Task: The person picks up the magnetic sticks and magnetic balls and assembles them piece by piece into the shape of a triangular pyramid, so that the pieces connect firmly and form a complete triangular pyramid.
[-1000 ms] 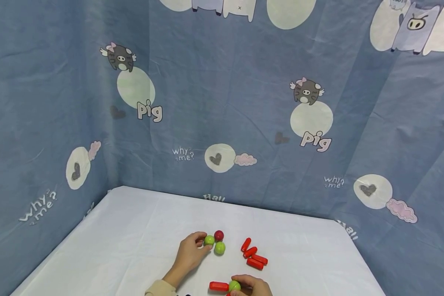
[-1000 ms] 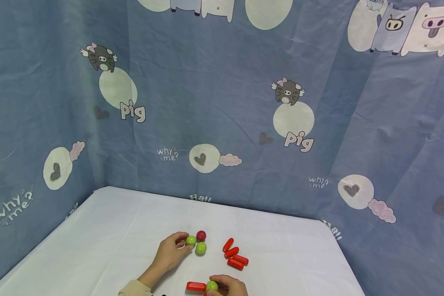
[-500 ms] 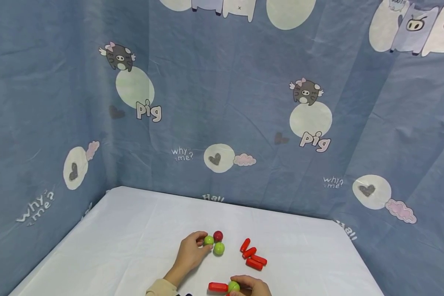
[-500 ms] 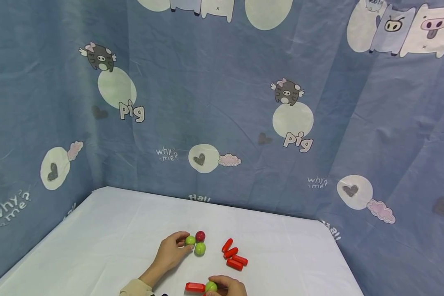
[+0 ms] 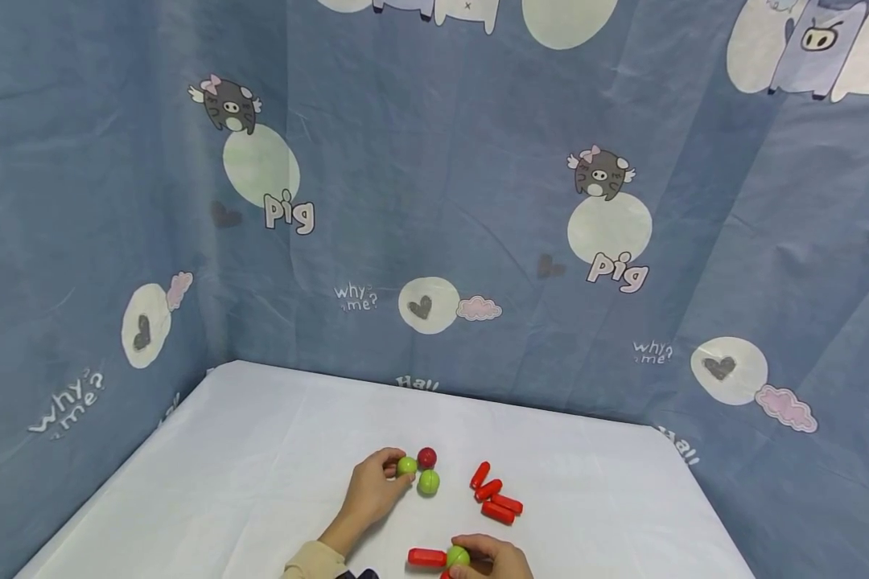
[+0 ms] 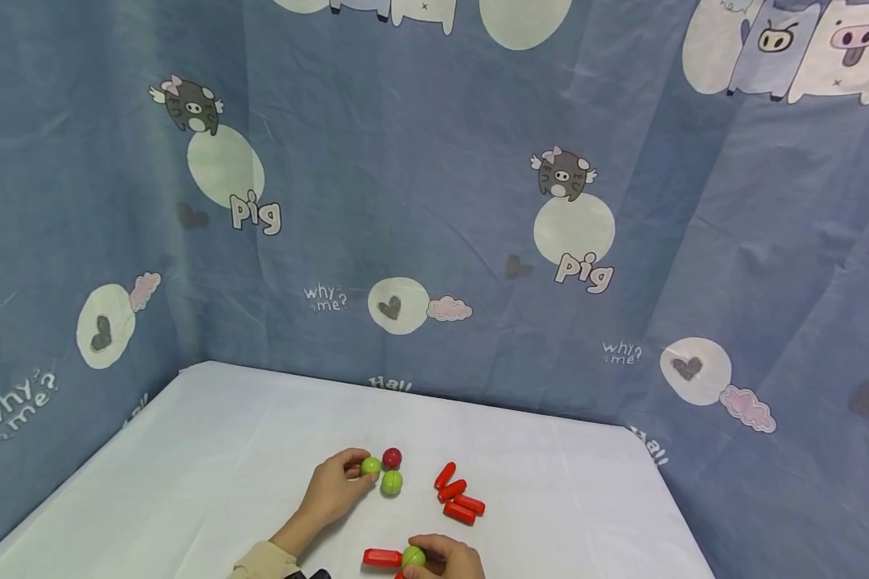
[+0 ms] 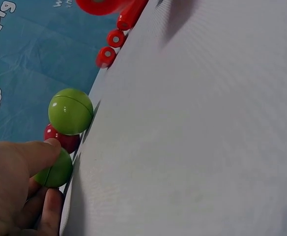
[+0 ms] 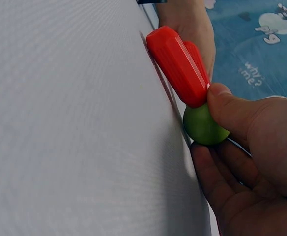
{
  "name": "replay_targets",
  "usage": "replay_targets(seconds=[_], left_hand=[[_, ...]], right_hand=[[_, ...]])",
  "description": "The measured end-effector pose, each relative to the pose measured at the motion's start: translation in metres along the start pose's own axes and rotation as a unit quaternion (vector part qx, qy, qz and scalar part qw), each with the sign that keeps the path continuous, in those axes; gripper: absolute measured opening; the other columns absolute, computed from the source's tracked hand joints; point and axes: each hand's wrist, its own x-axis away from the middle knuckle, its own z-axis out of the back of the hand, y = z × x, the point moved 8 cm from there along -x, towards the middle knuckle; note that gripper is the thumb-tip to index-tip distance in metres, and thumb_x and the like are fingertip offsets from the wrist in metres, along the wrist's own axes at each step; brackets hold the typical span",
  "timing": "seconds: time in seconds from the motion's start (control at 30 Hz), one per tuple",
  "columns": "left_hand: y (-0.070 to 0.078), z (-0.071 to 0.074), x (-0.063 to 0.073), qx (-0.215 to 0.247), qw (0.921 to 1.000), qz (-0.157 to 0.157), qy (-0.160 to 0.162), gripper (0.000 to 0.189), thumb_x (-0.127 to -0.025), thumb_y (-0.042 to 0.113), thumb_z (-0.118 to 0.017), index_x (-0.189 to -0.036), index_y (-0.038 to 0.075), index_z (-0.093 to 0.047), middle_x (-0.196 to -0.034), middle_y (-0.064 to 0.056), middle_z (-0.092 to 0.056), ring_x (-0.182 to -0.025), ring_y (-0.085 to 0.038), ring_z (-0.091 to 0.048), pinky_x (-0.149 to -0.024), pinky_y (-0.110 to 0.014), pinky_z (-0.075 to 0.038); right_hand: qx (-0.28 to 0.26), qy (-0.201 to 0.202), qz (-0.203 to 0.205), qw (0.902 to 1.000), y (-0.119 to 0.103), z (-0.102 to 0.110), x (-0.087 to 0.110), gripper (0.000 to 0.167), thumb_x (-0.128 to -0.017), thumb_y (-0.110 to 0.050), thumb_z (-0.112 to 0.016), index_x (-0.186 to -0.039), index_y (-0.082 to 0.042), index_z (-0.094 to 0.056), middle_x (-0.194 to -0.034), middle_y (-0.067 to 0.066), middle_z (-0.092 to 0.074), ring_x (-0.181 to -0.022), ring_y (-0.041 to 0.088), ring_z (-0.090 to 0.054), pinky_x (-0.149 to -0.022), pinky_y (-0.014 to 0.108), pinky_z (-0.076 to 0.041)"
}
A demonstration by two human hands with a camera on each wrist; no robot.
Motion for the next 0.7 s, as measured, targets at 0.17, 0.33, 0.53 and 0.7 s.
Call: replay_targets(seconds=[0.17, 0.33, 0.53, 0.7], left_hand=[[-0.0011, 0.0007, -0.0003, 0.011, 0.9999, 0.005, -0.008, 0.036, -0.083, 0.015, -0.084, -0.115, 0.004, -0.070, -0.104, -0.008, -0.072, -0.095, -0.019, -0.070, -0.084, -0.034, -0.060], [-0.0019, 0.0007, 0.0011, 0.020, 0.9996, 0.010, -0.015, 0.036, -0.083, 0.016, -0.083, -0.115, 0.005, -0.070, -0.106, -0.008, -0.072, -0.097, -0.020, -0.071, -0.086, -0.035, -0.059], [-0.0024, 0.0015, 0.0019, 0.029, 0.9993, 0.010, -0.023, 0.036, -0.083, 0.015, -0.083, -0.115, 0.005, -0.070, -0.107, -0.007, -0.072, -0.098, -0.020, -0.071, -0.087, -0.035, -0.059], [-0.0032, 0.0020, 0.0037, 0.030, 0.9991, 0.011, -0.029, 0.036, -0.084, 0.015, -0.082, -0.116, 0.005, -0.069, -0.107, -0.007, -0.071, -0.099, -0.020, -0.071, -0.086, -0.035, -0.059]], right_hand=[[0.003, -0.005, 0.004, 1.0000, -0.0017, 0.0002, 0.0001, 0.053, -0.088, -0.042, -0.077, -0.125, -0.004, -0.070, -0.112, 0.006, -0.073, -0.099, 0.023, -0.067, -0.091, 0.045, -0.059], [0.002, -0.013, 0.004, 0.9999, -0.0008, 0.0001, 0.0000, 0.057, -0.087, -0.045, -0.077, -0.126, -0.003, -0.069, -0.112, 0.007, -0.072, -0.100, 0.024, -0.067, -0.092, 0.044, -0.059], [0.004, -0.009, 0.002, 0.9999, -0.0010, 0.0013, -0.0005, 0.056, -0.088, -0.044, -0.077, -0.126, -0.004, -0.069, -0.112, 0.007, -0.072, -0.099, 0.023, -0.066, -0.092, 0.044, -0.059], [0.002, -0.010, -0.003, 0.9999, -0.0004, -0.0002, -0.0007, 0.053, -0.089, -0.041, -0.076, -0.126, -0.004, -0.069, -0.112, 0.006, -0.072, -0.098, 0.022, -0.066, -0.092, 0.043, -0.059]])
